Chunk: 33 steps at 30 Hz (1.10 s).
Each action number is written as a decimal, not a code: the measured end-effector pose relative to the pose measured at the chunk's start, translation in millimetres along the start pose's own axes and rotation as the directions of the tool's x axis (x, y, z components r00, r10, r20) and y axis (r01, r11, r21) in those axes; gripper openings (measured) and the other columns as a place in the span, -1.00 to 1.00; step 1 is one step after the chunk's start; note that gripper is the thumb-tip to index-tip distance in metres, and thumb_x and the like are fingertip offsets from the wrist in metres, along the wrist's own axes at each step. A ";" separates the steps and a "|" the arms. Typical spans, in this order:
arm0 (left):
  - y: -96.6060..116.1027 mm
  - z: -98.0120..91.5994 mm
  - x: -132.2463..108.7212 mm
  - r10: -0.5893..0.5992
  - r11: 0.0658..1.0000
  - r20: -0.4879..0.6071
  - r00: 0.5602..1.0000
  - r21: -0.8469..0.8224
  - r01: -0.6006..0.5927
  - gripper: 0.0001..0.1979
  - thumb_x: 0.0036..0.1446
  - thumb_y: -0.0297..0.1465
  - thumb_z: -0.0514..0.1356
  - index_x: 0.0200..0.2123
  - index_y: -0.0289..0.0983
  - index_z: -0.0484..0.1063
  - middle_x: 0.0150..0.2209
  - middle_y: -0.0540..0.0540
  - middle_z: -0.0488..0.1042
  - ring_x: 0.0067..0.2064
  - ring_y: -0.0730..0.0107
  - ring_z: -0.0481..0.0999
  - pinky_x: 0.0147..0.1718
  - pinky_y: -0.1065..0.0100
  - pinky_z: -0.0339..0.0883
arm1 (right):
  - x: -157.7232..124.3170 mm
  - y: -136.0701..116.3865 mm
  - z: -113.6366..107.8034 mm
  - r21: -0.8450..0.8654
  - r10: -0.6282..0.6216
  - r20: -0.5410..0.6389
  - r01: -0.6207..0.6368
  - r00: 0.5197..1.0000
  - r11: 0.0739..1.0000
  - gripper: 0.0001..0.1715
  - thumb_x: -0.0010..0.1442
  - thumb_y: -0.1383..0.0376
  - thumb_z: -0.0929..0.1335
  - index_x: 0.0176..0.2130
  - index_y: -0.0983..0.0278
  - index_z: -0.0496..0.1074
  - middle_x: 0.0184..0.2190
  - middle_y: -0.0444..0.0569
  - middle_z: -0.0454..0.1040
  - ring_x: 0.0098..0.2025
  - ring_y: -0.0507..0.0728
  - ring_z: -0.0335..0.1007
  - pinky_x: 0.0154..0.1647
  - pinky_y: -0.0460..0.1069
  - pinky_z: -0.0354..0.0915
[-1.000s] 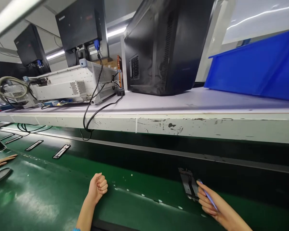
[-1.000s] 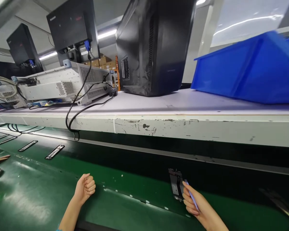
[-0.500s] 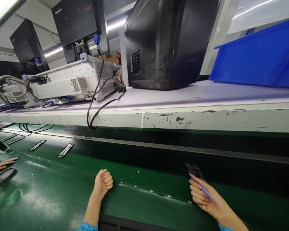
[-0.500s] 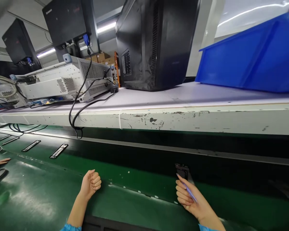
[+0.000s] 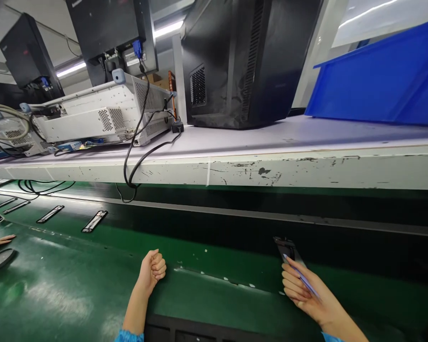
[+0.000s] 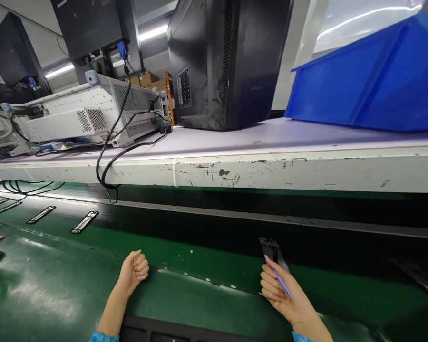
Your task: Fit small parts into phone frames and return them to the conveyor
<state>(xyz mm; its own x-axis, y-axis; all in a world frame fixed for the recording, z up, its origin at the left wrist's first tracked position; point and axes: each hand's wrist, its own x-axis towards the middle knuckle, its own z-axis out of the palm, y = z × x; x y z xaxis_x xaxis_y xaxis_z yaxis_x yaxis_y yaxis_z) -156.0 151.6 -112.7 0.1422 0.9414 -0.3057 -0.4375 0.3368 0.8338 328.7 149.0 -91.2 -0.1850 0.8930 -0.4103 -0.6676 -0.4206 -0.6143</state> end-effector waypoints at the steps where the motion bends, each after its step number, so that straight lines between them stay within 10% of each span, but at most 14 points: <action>1: -0.8 -0.4 0.1 0.007 0.999 -0.017 1.000 0.044 -0.006 -0.66 0.39 -0.13 0.17 -0.14 -0.34 0.42 -0.36 0.02 0.41 -0.50 0.57 0.36 -0.54 0.49 0.32 | -0.3 0.0 0.6 -0.031 -0.007 -0.009 0.007 1.000 0.999 -0.38 0.20 0.04 0.45 -0.51 0.18 -0.03 -0.71 -0.36 -0.20 -0.75 -0.11 -0.28 -0.76 -0.15 -0.15; 8: -0.5 5.3 1.0 0.182 0.867 -0.154 0.971 0.491 -0.084 -0.67 0.39 -0.15 0.17 -0.10 -0.33 0.42 -0.30 -0.02 0.45 -0.42 0.51 0.43 -0.45 0.43 0.41 | 3.6 8.2 6.4 -0.342 -0.110 -0.099 0.070 0.989 0.937 -0.34 0.12 -0.14 0.42 -0.53 0.16 -0.01 -0.70 -0.36 -0.16 -0.72 -0.10 -0.30 -0.75 -0.13 -0.18; 12: -5.7 31.0 -5.4 0.381 0.617 -0.128 0.916 0.773 -0.149 -0.71 0.36 -0.17 0.21 -0.11 -0.31 0.46 -0.12 -0.10 0.48 -0.13 0.29 0.52 -0.12 0.19 0.48 | 18.9 20.5 10.4 -0.579 -0.273 -0.171 0.127 0.947 0.805 -0.32 0.07 -0.20 0.42 -0.55 0.15 0.03 -0.74 -0.30 -0.01 -0.72 -0.06 -0.10 -0.71 -0.09 -0.07; 17: -16.9 64.2 -14.3 0.443 0.251 0.039 0.895 0.954 -0.165 -0.75 0.26 -0.26 0.30 -0.07 -0.27 0.50 0.12 -0.16 0.42 0.27 0.03 0.27 0.29 -0.17 0.07 | 26.9 28.8 19.8 -0.804 -0.444 -0.156 0.147 0.882 0.576 -0.33 0.10 -0.32 0.30 -0.49 0.21 0.33 -0.69 -0.12 0.28 -0.61 0.11 0.22 -0.55 0.01 0.14; 23: -14.8 72.4 -17.3 0.422 0.016 0.089 0.902 0.994 -0.105 -0.80 0.34 -0.25 0.21 -0.18 -0.28 0.49 -0.01 -0.13 0.46 0.11 0.14 0.41 0.19 -0.05 0.21 | 14.4 31.9 36.8 -0.918 -0.475 -0.046 0.151 0.879 0.368 -0.40 0.10 -0.25 0.33 -0.46 0.20 0.46 -0.24 0.11 0.61 -0.22 0.30 0.51 -0.25 0.04 0.29; 33: -10.7 78.5 -19.1 0.387 -0.140 0.085 0.918 0.990 -0.033 -0.77 0.37 -0.24 0.19 -0.26 -0.30 0.45 -0.19 -0.07 0.47 -0.09 0.27 0.48 0.01 0.11 0.36 | 22.7 38.7 27.1 -0.958 -0.354 -0.077 0.028 0.932 0.284 -0.70 0.26 0.07 0.24 -0.38 0.18 0.37 -0.67 -0.11 0.42 -0.56 0.17 0.41 -0.40 0.01 0.24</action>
<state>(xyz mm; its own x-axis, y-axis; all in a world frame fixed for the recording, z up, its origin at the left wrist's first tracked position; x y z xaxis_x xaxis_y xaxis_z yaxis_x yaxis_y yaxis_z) -84.4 131.2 -79.6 0.0369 0.9960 0.0813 0.9351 -0.0631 0.3487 279.1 157.3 -106.0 0.1196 0.9688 -0.2172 0.4964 -0.2478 -0.8320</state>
